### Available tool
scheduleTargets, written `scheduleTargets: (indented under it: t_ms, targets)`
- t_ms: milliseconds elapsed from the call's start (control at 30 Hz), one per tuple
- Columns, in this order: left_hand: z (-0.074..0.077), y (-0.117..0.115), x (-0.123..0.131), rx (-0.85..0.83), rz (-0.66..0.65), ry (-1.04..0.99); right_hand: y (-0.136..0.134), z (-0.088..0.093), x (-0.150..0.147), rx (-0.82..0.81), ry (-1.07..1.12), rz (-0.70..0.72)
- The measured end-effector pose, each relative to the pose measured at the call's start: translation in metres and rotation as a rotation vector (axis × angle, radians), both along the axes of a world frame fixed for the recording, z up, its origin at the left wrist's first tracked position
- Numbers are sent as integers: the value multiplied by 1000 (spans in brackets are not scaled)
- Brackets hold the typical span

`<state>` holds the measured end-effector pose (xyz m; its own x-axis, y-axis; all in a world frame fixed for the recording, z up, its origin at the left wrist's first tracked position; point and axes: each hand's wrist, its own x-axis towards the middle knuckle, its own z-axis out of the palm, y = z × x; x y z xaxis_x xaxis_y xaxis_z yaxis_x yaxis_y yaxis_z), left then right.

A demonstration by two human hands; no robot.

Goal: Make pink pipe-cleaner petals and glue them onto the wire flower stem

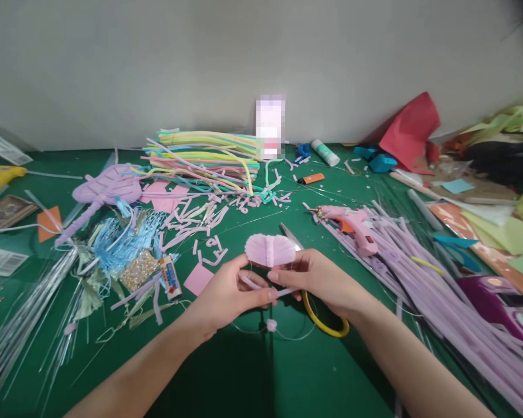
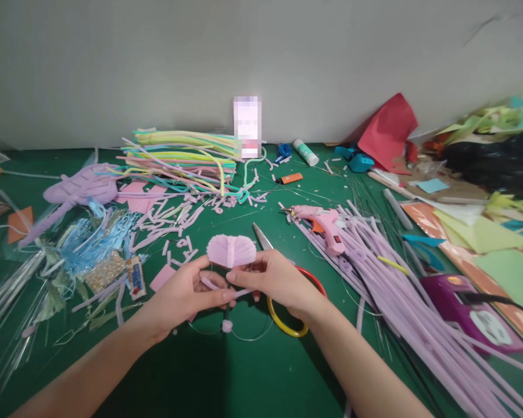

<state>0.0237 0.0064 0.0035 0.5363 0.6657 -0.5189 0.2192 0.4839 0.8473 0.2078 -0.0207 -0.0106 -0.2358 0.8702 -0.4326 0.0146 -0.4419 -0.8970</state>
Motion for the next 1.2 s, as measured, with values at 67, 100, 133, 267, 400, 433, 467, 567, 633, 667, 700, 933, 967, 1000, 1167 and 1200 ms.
scheduleTargets:
  t_ms: [67, 100, 133, 267, 400, 433, 467, 567, 633, 667, 700, 933, 967, 1000, 1167, 1200]
  targets:
    - [0, 0, 0, 3, -5, -8, 0, -1, 0, -4, 11, -40]
    - [0, -1, 0, 8, -7, -11, -1, -1, -1, -2, 23, -56]
    - [0, -1, 0, 12, -12, -10, -1, -1, -1, -1, 34, -67]
    - [1, 0, 0, 12, -32, 12, -1, -2, -2, 2, 53, -94]
    - [2, 1, 0, 24, -48, 49, 0, -1, -4, -5, 65, -131]
    - [2, 1, -1, 31, -55, 61, 0, 0, -4, -10, 70, -138]
    - [2, 2, -1, 34, -62, 75, 0, 1, -4, -15, 75, -147]
    - [3, 2, -3, 36, -91, 115, 0, 4, -5, -29, 90, -166]
    - [3, 2, -4, 42, -106, 129, 0, 5, -5, -38, 100, -171]
    - [4, 2, -4, 47, -112, 131, 0, 5, -5, -40, 104, -171]
    - [4, 3, -5, 50, -116, 134, 0, 5, -5, -43, 106, -170]
    - [5, 5, -8, -30, -118, 42, 0, 3, -2, -34, 134, -163]
    - [5, 6, -9, -85, -109, -25, 0, 2, -1, -35, 148, -170]
    - [4, 7, -10, -147, -92, -109, 1, 2, 0, -35, 169, -179]
    - [1, 14, -15, -396, 25, -465, 5, 0, 3, 54, 285, -294]
    - [1, 15, -16, -409, 34, -505, 5, 0, 3, 72, 293, -302]
